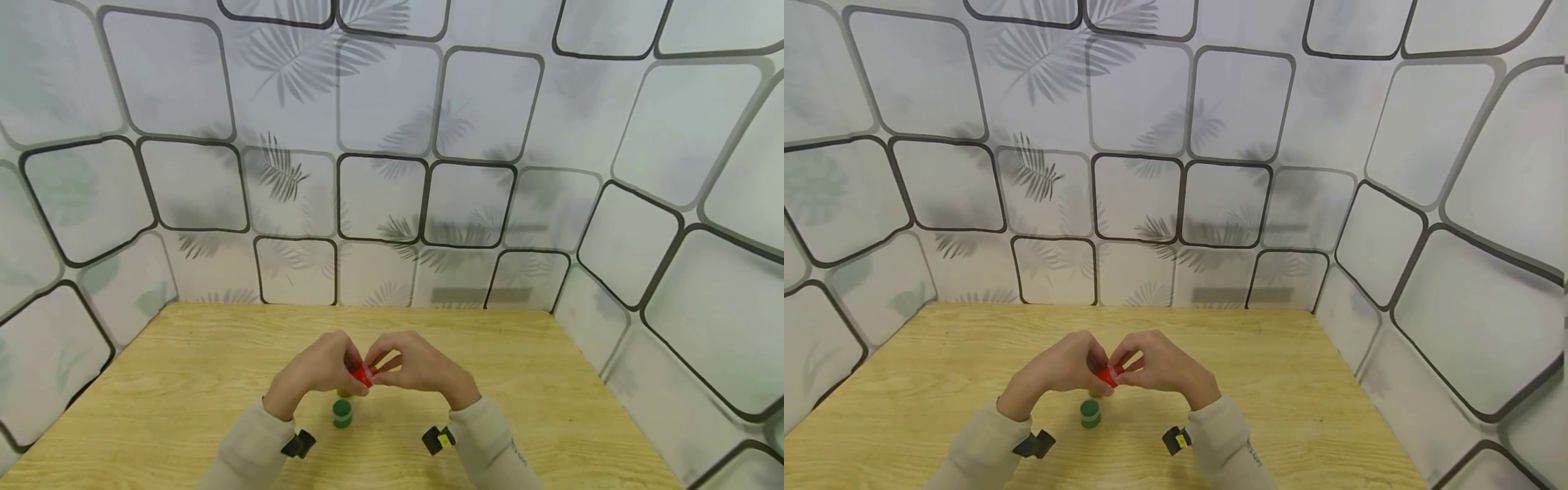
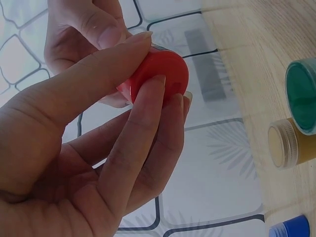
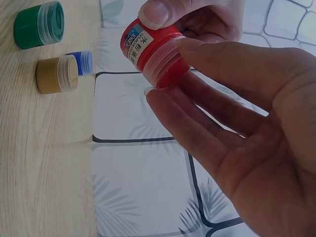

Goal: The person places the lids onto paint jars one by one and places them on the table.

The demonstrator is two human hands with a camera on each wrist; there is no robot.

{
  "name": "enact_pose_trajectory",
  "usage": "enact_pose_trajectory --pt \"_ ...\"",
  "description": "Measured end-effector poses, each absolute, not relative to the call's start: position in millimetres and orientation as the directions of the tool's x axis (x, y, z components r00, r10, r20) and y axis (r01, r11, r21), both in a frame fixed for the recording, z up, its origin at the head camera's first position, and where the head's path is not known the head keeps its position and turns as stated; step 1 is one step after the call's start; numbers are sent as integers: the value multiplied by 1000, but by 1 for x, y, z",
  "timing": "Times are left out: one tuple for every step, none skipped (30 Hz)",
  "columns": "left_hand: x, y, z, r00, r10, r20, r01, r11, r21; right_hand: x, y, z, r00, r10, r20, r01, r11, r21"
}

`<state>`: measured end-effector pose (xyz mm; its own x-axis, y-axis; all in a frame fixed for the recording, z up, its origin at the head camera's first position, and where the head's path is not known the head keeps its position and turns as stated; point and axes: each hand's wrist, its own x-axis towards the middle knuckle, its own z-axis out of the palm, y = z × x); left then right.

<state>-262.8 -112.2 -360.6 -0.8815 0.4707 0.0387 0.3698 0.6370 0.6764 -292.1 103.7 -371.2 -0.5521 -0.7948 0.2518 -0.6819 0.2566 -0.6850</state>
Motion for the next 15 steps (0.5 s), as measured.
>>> enact_pose_trajectory --pt "-263 -112 -361 -879 474 42 375 635 676 -292 104 -371 -556 -793 249 -681 263 -683" --pt "-263 -112 -361 -877 478 45 379 633 675 -292 104 -372 -560 -791 248 -682 269 -680" --pt "-263 -112 -360 -876 481 46 381 629 677 -292 104 -372 -564 -789 245 -681 275 -679" --pt "-263 -113 -360 -874 484 47 383 626 679 -292 104 -371 -569 -786 241 -678 283 -678" --pt "-264 -113 -361 -872 488 49 387 623 680 -292 104 -371 -575 -783 237 -676 291 -677" --pt "-264 -113 -361 -870 490 50 388 620 682 -292 104 -371 -579 -781 234 -675 299 -675" --pt "-263 -113 -361 -868 493 51 390 617 684 -292 104 -371 -582 -780 231 -674 304 -673" --pt "-263 -113 -361 -867 496 52 392 614 685 -292 104 -371 -586 -778 227 -673 310 -672" --pt "-263 -113 -361 -865 498 53 394 612 685 -291 104 -371 -590 -776 223 -671 317 -671" --pt "-263 -113 -361 -864 500 54 396 612 685 -291 104 -371 -593 -775 220 -671 324 -667" --pt "-263 -113 -362 -864 500 55 398 612 684 -291 104 -371 -594 -774 218 -672 330 -663" --pt "-263 -113 -362 -864 501 55 398 612 684 -292 104 -372 -596 -773 217 -674 335 -659" --pt "-263 -113 -362 -863 501 54 399 613 682 -292 104 -372 -599 -772 213 -673 341 -656" --pt "-263 -113 -363 -864 501 53 399 614 681 -292 103 -372 -603 -770 208 -670 348 -656" --pt "-264 -113 -363 -864 501 52 398 616 680 -292 103 -372 -608 -768 202 -666 354 -656"
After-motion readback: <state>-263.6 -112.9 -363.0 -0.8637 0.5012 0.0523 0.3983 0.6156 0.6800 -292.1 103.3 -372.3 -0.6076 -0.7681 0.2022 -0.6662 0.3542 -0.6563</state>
